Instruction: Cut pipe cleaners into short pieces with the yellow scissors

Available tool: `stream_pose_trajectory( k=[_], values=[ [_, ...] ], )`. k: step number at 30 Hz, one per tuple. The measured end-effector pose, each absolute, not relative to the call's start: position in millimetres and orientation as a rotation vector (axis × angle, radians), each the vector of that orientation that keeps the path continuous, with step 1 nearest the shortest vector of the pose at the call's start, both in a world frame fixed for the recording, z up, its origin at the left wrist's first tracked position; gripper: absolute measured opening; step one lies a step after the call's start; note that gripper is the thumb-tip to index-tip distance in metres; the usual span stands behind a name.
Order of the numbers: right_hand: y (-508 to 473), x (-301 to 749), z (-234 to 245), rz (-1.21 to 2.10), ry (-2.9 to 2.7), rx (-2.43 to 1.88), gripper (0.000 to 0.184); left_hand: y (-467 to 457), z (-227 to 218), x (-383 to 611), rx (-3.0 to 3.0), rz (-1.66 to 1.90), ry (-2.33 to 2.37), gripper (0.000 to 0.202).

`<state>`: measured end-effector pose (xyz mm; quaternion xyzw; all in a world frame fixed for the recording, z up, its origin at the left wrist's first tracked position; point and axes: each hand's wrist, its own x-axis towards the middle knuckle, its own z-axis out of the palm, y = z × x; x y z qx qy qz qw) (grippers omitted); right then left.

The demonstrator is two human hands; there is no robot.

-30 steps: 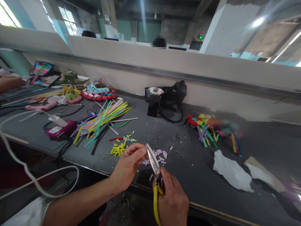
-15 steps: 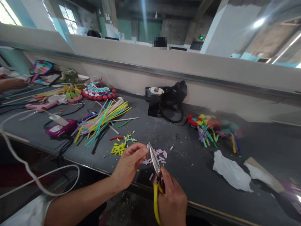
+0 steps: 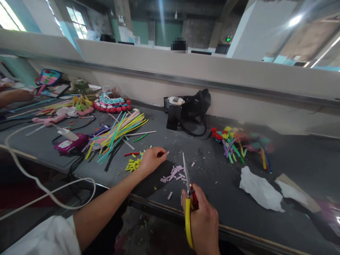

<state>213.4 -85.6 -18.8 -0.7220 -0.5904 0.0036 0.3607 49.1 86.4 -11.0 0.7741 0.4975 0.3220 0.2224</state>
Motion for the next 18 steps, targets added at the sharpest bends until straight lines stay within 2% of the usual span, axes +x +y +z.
stream_pose_trajectory(
  k=[5,12,18],
  values=[
    [-87.3,217.6,-16.5,0.068,-1.508,-1.898,0.038,86.7,-15.2,55.7,2.312,0.800,1.340,0.015],
    [-88.7,223.3,-15.9,0.102,-1.514,-1.877,0.035,76.4,-16.3,59.4,2.863,0.479,0.952,0.021],
    [-89.4,222.3,-16.0,0.137,-1.517,-1.856,0.034,76.5,-14.9,61.4,2.961,0.357,0.918,0.021]
  ],
)
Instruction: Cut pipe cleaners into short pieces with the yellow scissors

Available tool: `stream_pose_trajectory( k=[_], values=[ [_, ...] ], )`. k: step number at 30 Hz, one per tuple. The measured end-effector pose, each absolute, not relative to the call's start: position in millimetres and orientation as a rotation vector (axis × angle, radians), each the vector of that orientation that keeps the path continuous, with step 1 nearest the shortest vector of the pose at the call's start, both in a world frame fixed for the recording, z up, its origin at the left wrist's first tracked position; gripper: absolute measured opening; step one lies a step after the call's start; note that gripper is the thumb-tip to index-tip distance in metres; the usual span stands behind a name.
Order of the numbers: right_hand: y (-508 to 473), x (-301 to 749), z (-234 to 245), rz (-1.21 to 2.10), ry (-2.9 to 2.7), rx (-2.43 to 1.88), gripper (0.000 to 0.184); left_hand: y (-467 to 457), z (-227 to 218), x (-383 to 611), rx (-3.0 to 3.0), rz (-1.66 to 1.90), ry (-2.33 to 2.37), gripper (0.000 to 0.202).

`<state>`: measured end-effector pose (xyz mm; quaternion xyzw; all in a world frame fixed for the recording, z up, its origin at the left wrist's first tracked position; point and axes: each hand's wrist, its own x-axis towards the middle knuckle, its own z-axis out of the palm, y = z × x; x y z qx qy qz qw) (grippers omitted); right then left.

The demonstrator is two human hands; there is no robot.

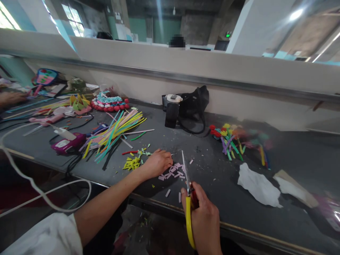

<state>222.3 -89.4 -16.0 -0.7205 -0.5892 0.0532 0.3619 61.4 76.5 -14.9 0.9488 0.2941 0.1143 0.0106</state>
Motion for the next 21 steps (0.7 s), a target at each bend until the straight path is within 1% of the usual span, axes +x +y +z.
stream_pose_trajectory(
  k=[5,8,10,12,16,18,21],
  values=[
    [-88.8,222.3,-15.4,0.186,-1.509,-1.848,0.035,70.9,-14.0,58.7,3.039,0.343,0.977,0.017],
    [-89.0,222.5,-17.5,0.194,-1.510,-1.849,0.036,65.4,-12.5,55.0,2.855,0.448,1.097,0.015],
    [-89.2,221.8,-18.4,0.189,-1.521,-1.861,0.035,61.1,-9.1,53.6,2.535,0.606,1.128,0.013],
    [-89.1,219.8,-18.4,0.167,-1.539,-1.887,0.034,54.8,-4.0,54.1,2.072,0.760,1.058,0.012],
    [-87.7,212.3,-19.7,0.022,-1.615,-1.938,0.038,36.3,6.9,60.8,1.137,0.959,0.700,0.017],
    [-86.8,208.4,-22.5,-0.100,-1.647,-1.922,0.041,27.2,9.8,64.4,0.875,1.021,0.576,0.017],
    [-85.6,204.3,-27.6,-0.219,-1.691,-1.879,0.040,18.0,11.4,67.5,0.697,1.041,0.530,0.016]
  ],
)
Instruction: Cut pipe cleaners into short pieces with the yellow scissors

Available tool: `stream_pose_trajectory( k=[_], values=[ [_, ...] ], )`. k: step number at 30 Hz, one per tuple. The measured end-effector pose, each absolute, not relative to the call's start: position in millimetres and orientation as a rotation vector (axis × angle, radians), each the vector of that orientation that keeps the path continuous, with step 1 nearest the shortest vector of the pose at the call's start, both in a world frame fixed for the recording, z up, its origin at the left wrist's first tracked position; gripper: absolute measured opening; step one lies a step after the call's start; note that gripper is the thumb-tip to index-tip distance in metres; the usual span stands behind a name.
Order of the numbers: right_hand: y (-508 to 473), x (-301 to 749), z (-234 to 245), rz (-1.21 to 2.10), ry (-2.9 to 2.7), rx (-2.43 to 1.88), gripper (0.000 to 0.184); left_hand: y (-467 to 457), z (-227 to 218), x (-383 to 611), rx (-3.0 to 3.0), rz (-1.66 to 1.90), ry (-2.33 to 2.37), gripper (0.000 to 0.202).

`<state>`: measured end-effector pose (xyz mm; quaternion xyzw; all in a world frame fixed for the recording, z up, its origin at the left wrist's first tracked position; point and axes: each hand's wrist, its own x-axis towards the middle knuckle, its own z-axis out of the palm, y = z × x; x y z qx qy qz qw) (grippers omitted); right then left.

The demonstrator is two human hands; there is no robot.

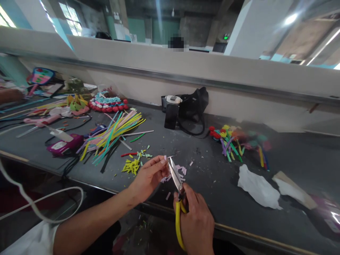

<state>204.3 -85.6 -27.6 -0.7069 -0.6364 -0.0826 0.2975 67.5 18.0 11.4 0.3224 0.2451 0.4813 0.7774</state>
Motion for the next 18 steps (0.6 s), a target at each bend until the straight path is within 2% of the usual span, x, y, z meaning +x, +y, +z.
stream_pose_trajectory(
  k=[18],
  values=[
    [-85.7,201.4,-32.9,-0.178,-1.723,-1.852,0.036,9.8,14.4,65.9,0.666,1.030,0.540,0.016]
  ],
)
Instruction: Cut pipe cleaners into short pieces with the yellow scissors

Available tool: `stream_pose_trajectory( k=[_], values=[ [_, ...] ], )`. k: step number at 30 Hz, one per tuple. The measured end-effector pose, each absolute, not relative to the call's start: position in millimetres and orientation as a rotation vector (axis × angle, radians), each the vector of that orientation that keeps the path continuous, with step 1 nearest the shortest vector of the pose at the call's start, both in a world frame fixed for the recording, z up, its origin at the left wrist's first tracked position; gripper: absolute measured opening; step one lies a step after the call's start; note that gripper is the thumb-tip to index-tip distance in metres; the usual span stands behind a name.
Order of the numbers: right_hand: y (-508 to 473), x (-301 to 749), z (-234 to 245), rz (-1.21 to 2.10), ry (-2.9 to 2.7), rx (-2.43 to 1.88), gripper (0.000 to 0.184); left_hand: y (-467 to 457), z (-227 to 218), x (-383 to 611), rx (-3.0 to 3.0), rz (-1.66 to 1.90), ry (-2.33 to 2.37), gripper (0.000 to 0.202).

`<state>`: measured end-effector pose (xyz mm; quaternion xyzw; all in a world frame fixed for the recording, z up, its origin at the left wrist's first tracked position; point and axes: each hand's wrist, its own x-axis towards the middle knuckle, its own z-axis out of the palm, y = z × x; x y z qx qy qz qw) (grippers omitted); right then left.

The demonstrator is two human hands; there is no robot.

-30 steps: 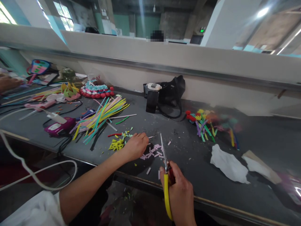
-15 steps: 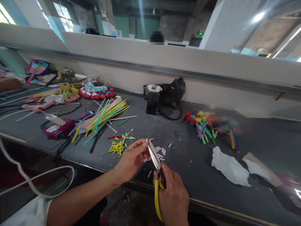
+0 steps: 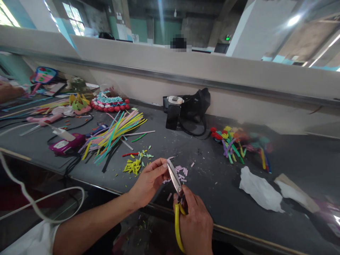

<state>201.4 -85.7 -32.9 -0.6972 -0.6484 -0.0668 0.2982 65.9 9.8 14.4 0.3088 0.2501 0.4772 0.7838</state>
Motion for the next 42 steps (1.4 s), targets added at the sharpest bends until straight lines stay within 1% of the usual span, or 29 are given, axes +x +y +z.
stream_pose_trajectory(
  k=[16,24,34,42],
  values=[
    [-87.5,204.2,-36.5,-0.255,-1.757,-1.832,0.038,9.0,15.8,64.8,0.689,1.011,0.550,0.016],
    [-89.6,204.9,-37.8,-0.215,-1.771,-1.831,0.035,9.0,15.6,64.6,0.714,1.026,0.556,0.017],
    [-88.6,200.8,-36.9,-0.227,-1.774,-1.825,0.037,8.1,15.4,64.7,0.696,1.021,0.529,0.015],
    [-88.1,200.8,-38.5,-0.209,-1.766,-1.851,0.039,9.4,16.9,65.6,0.665,1.020,0.536,0.019]
  ],
)
